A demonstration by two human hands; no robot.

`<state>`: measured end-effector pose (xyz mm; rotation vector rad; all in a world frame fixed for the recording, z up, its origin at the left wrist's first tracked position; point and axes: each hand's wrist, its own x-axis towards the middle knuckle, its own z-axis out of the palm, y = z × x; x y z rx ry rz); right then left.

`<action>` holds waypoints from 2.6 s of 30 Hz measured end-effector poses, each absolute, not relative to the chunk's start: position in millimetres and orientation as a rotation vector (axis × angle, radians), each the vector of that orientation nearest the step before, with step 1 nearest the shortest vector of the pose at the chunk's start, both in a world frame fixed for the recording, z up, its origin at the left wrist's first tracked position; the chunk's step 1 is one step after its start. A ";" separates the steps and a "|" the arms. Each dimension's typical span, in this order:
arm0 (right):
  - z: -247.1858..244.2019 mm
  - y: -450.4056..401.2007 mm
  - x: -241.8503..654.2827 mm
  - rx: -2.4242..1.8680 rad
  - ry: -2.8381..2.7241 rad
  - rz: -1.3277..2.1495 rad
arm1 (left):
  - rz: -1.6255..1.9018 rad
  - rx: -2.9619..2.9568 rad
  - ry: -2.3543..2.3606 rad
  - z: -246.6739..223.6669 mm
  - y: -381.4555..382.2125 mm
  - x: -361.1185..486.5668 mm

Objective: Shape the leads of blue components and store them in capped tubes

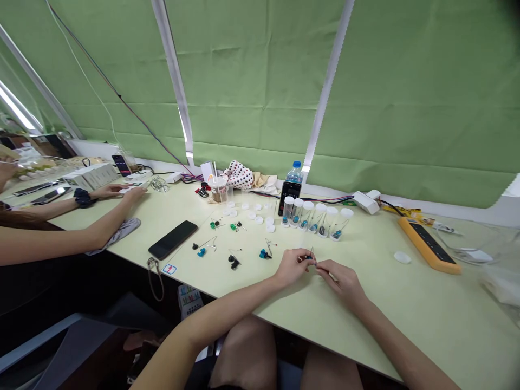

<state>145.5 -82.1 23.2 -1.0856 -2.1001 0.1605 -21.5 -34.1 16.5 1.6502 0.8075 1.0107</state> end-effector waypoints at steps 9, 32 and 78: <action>17.9 -80.3 149.6 -1.153 -1.987 0.169 | 0.927 1.628 0.763 15.8 -32.4 -22.0; 27.7 -71.5 154.6 -1.304 -1.992 0.014 | 0.995 1.440 0.733 6.3 -25.0 -17.1; 28.9 -78.2 170.8 -1.014 -2.330 -0.763 | 1.008 1.508 0.710 0.2 -24.7 -16.6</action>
